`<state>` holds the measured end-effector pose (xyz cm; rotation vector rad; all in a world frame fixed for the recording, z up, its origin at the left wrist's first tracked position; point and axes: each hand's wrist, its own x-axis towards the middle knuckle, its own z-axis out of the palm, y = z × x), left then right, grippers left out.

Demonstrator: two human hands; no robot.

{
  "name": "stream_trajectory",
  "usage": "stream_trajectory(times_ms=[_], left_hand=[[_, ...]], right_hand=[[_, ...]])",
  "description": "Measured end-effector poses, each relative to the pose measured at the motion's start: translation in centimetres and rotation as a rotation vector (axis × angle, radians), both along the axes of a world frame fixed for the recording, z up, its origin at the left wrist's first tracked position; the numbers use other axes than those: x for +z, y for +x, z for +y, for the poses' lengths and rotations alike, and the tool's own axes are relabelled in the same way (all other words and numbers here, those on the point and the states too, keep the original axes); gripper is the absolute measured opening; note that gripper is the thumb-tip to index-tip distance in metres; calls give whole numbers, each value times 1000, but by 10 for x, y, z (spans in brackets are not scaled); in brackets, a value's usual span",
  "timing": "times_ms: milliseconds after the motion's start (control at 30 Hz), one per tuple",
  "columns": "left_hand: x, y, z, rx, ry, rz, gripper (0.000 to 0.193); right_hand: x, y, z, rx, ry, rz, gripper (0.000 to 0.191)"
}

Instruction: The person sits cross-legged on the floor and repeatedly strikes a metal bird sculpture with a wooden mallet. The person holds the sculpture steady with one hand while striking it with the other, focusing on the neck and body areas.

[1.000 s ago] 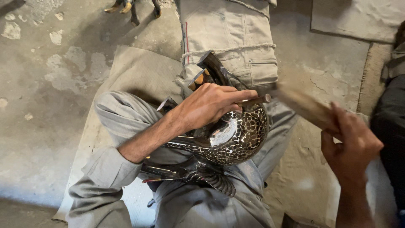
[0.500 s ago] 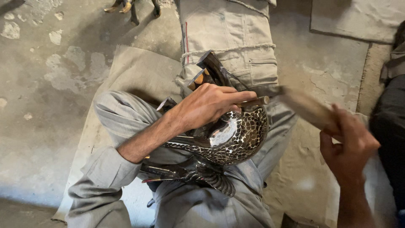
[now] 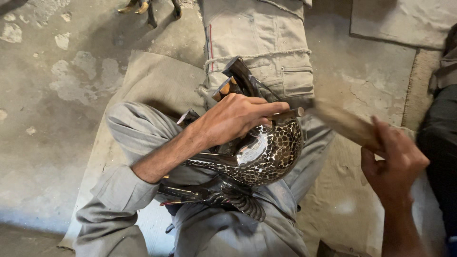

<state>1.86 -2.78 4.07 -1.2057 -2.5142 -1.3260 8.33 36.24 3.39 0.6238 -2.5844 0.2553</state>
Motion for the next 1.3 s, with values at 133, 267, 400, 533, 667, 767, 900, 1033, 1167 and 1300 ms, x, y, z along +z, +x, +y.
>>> stream_trajectory(times_ms=[133,267,400,533,667,767,900,1033,1167,1300], left_hand=[[0,0,0,0,-10,-35,51],[-1,0,0,-18,13,5,51],[-4,-1,1,-20,19,-36,55],[-7,-1,0,5,-19,-35,54],[-7,0,-1,-25,71,8,54],[-5,-1,-1,-15,11,1,50],[0,0,0,-25,42,-20,50],[4,1,-1,7,-9,-41,50],[3,2,-3,-6,29,-18,50],[-2,1,-4,-13,34,3,51]], right_hand=[[3,0,-7,2,-207,-156,50],[5,0,-5,45,-137,-55,53],[4,-1,-1,-35,-214,-278,37],[7,-1,-3,-3,3,37,39],[11,0,-11,-4,-5,-31,43],[11,-1,-14,21,-8,54,42],[6,-2,-10,7,-449,-202,44],[1,-3,3,11,64,52,42],[-10,-3,11,6,-3,-83,47],[-16,-1,12,24,-19,29,41]])
